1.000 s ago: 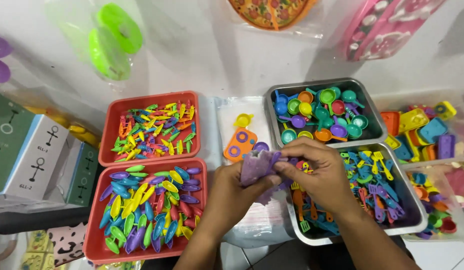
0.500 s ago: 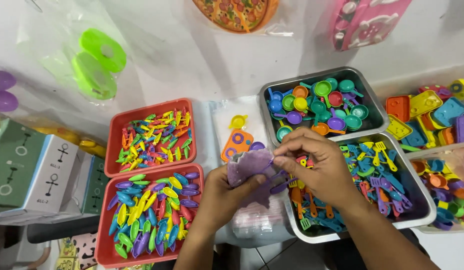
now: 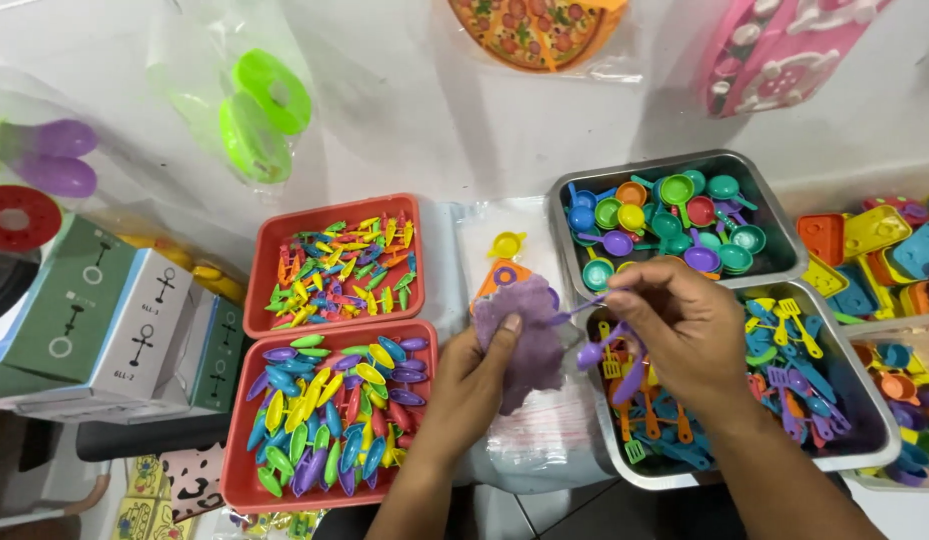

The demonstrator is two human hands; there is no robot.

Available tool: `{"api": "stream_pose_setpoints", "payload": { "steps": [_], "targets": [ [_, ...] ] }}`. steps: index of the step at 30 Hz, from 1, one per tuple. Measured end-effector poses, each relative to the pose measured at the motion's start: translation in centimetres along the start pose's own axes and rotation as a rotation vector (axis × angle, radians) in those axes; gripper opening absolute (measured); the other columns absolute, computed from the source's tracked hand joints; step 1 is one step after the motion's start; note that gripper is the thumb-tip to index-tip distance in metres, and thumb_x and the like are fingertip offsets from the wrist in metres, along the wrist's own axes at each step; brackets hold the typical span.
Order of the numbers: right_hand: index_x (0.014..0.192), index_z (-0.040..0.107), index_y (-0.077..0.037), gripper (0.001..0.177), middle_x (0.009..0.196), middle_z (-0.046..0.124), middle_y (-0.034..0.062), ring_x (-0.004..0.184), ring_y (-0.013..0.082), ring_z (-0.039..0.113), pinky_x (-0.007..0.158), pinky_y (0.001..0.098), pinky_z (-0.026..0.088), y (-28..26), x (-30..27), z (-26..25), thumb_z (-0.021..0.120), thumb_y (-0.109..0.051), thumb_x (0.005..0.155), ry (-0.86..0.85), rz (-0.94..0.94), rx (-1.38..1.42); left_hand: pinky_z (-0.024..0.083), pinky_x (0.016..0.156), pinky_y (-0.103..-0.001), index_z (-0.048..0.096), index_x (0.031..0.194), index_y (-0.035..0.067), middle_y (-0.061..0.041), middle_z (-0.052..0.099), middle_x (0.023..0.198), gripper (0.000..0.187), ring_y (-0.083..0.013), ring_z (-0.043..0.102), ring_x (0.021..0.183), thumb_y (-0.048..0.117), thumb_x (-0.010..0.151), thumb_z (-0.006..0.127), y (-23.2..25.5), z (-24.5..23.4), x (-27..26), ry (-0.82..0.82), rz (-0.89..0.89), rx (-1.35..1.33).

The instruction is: The person is cleaning small plastic toys using a purple cloth and then sorting them into different trays or packaging them into bags.

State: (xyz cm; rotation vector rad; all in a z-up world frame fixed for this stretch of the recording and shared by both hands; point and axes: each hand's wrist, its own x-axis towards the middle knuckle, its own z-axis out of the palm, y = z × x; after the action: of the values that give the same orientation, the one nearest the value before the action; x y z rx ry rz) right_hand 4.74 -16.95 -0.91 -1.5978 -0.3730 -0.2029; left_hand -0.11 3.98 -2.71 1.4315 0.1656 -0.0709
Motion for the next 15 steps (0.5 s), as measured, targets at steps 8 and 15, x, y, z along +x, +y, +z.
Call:
{"api": "stream_pose_setpoints", "payload": {
  "steps": [8, 15],
  "targets": [
    [0.095, 0.078, -0.004, 0.013, 0.06, 0.068, -0.0002, 0.045, 0.0052, 0.051, 0.042, 0.0199, 0.037, -0.5, 1.0, 0.7, 0.078, -0.008, 0.082, -0.242, 0.005, -0.275, 0.051, 0.074, -0.03, 0.067, 0.104, -0.006, -0.013, 0.068, 0.095, 0.039, -0.016, 0.06, 0.08, 0.031, 0.101, 0.052, -1.4, -0.2, 0.6, -0.161, -0.088, -0.21],
    [0.094, 0.079, -0.003, 0.013, 0.062, 0.072, 0.0014, 0.046, 0.0048, 0.05, 0.043, 0.0195, 0.036, -0.7, 1.0, 0.3, 0.08, -0.007, 0.081, -0.151, 0.013, -0.27, 0.053, 0.085, -0.025, 0.071, 0.121, -0.004, -0.011, 0.076, 0.113, 0.036, -0.0147, 0.068, 0.097, -0.01, 0.09, 0.053, -1.2, -0.9, 0.6, -0.339, 0.027, -0.071]
  ]
}}
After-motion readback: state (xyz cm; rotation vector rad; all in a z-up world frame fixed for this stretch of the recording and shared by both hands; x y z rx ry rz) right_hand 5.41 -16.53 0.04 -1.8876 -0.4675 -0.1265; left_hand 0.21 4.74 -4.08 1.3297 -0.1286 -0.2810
